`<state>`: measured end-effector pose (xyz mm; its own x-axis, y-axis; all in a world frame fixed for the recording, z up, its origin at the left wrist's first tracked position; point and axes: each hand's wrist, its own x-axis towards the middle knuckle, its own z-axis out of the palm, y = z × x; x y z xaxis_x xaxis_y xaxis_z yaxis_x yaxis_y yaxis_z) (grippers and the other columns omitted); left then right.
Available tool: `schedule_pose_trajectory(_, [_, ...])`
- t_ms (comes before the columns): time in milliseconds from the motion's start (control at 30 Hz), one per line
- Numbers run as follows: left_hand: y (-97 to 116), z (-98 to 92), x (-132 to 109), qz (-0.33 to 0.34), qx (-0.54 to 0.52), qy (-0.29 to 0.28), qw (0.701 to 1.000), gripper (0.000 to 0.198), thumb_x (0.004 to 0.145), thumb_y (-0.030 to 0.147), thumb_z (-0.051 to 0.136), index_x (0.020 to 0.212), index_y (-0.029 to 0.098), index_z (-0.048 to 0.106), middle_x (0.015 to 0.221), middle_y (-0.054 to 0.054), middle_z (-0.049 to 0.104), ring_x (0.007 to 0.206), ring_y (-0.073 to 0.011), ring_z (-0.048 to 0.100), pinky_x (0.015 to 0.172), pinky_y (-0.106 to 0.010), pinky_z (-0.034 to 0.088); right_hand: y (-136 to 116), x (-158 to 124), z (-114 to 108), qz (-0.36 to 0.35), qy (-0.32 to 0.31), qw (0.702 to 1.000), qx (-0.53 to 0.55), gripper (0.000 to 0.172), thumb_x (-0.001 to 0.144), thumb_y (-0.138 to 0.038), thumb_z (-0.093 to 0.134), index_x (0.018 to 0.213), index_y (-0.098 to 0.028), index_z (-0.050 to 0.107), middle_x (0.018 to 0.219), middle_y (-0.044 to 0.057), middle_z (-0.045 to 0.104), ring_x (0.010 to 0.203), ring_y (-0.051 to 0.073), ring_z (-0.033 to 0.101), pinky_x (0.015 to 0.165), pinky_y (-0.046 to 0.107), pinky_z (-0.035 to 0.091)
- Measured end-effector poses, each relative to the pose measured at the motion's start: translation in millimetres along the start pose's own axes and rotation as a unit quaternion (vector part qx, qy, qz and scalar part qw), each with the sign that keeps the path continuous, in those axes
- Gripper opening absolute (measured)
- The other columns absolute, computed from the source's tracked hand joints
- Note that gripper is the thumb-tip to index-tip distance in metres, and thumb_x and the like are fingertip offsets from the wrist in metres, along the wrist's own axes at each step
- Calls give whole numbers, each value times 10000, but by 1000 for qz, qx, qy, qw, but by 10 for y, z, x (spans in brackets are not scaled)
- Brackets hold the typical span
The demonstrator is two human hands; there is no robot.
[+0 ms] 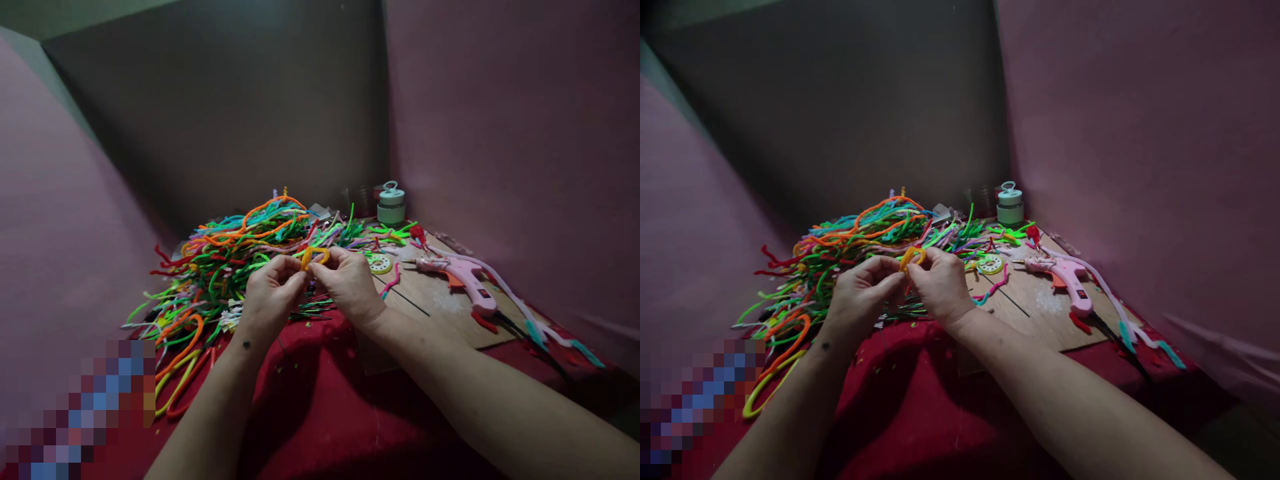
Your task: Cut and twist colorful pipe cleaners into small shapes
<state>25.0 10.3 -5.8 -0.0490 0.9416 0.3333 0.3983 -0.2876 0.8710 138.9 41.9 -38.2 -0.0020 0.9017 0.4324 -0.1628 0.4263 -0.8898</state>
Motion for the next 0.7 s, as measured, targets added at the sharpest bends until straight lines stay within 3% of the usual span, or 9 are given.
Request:
schedule_pose_trajectory(200, [-72, -15, -12, 92, 145, 23, 985, 81, 687, 221, 539, 740, 184, 588, 589, 34, 555, 507, -84, 468, 494, -182, 376, -83, 7, 14, 86, -24, 990, 105, 74, 633, -217, 591, 599, -172, 543, 498, -40, 533, 415, 92, 472, 397, 215, 408])
schedule_pose_trajectory(300, [-80, -22, -8, 90, 155, 19, 984, 115, 685, 206, 535, 778, 188, 598, 618, 27, 575, 523, -90, 488, 507, -184, 390, -129, 11, 15, 136, -42, 978, 151, 81, 604, -200, 610, 574, -165, 544, 469, -40, 525, 390, 88, 461, 394, 228, 433])
schedule_pose_trajectory(467, [-75, -21, 14, 31, 48, -12, 998, 88, 704, 237, 555, 772, 181, 566, 525, 44, 532, 429, -85, 452, 412, -184, 351, -85, 14, 6, 86, -28, 990, 109, 62, 631, -202, 603, 601, -156, 574, 507, -32, 545, 414, 81, 471, 398, 205, 407])
schedule_pose_trajectory(567, [-83, -18, 7, 61, 73, 20, 995, 75, 712, 219, 547, 774, 185, 573, 564, 42, 541, 463, -79, 467, 445, -176, 374, -57, 3, 11, 59, -31, 994, 82, 56, 641, -195, 595, 601, -158, 578, 528, -32, 553, 443, 82, 486, 417, 198, 403])
schedule_pose_trajectory(700, [-86, -3, -18, 97, 142, 51, 984, 98, 707, 200, 532, 780, 185, 595, 632, 25, 579, 519, -85, 498, 499, -179, 402, -91, -14, 27, 99, -26, 988, 115, 65, 628, -199, 602, 600, -156, 562, 514, -37, 547, 419, 77, 473, 399, 196, 401])
